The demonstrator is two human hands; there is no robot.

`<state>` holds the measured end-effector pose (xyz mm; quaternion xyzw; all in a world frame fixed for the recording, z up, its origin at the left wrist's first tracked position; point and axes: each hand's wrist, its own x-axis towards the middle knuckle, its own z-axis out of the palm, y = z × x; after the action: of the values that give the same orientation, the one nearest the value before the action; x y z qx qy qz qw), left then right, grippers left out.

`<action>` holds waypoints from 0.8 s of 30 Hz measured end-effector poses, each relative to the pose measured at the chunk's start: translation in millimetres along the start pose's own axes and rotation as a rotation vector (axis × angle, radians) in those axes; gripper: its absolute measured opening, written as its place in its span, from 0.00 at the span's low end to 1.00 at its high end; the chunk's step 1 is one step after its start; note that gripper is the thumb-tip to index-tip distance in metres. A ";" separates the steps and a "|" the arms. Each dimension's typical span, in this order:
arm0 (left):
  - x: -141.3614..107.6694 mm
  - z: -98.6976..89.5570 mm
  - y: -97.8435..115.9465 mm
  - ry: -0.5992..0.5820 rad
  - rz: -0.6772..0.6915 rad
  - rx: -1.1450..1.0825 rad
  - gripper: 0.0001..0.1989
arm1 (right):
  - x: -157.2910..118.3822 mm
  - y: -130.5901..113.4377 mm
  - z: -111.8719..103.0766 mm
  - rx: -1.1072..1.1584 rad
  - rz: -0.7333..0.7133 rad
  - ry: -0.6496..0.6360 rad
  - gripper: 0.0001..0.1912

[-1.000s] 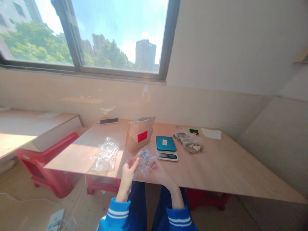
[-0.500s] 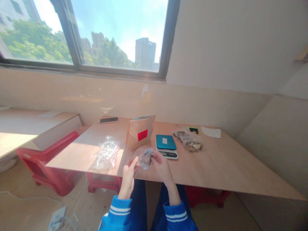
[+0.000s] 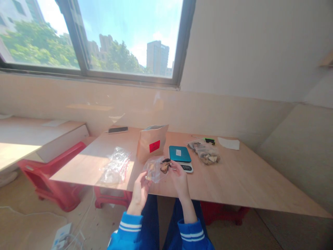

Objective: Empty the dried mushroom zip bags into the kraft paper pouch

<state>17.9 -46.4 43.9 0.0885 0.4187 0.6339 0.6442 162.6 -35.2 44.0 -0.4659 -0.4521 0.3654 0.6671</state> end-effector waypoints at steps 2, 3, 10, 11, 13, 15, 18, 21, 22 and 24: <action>2.5 -2.1 0.8 -0.013 -0.014 -0.036 0.04 | 3.2 -2.6 -1.1 0.056 0.024 0.023 0.20; 4.1 -3.8 1.2 -0.014 -0.020 -0.054 0.04 | 7.1 -5.8 -1.0 0.079 0.033 0.038 0.21; 8.3 -13.5 11.0 0.008 -0.017 -0.092 0.09 | 83.8 -76.1 33.2 -0.004 -0.244 0.063 0.21; 7.5 -13.4 12.9 0.000 -0.017 -0.091 0.09 | 97.0 -86.1 42.6 -0.044 -0.313 0.058 0.19; 5.9 -12.6 16.1 -0.016 -0.012 -0.088 0.09 | 119.5 -97.5 60.8 -0.151 -0.446 0.040 0.16; 5.0 -12.0 18.2 -0.026 0.000 -0.086 0.08 | 134.8 -96.2 75.1 -0.294 -0.549 0.016 0.14; 5.6 -12.4 19.9 -0.040 0.019 -0.095 0.09 | 144.6 -80.8 84.9 -0.483 -0.620 -0.042 0.12; 6.9 -13.3 21.3 -0.070 0.031 -0.118 0.10 | 144.8 -68.9 83.5 -0.554 -0.640 -0.112 0.12; 7.2 -13.5 21.8 -0.082 0.033 -0.124 0.11 | 144.1 -67.5 81.7 -0.558 -0.646 -0.135 0.12; 7.4 -13.4 22.6 -0.096 0.035 -0.135 0.10 | 143.2 -66.8 77.7 -0.545 -0.664 -0.199 0.12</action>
<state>-8.8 -41.3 46.9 0.0823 0.3421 0.6668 0.6569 140.1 97.5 157.5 -0.4168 -0.7191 0.0417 0.5544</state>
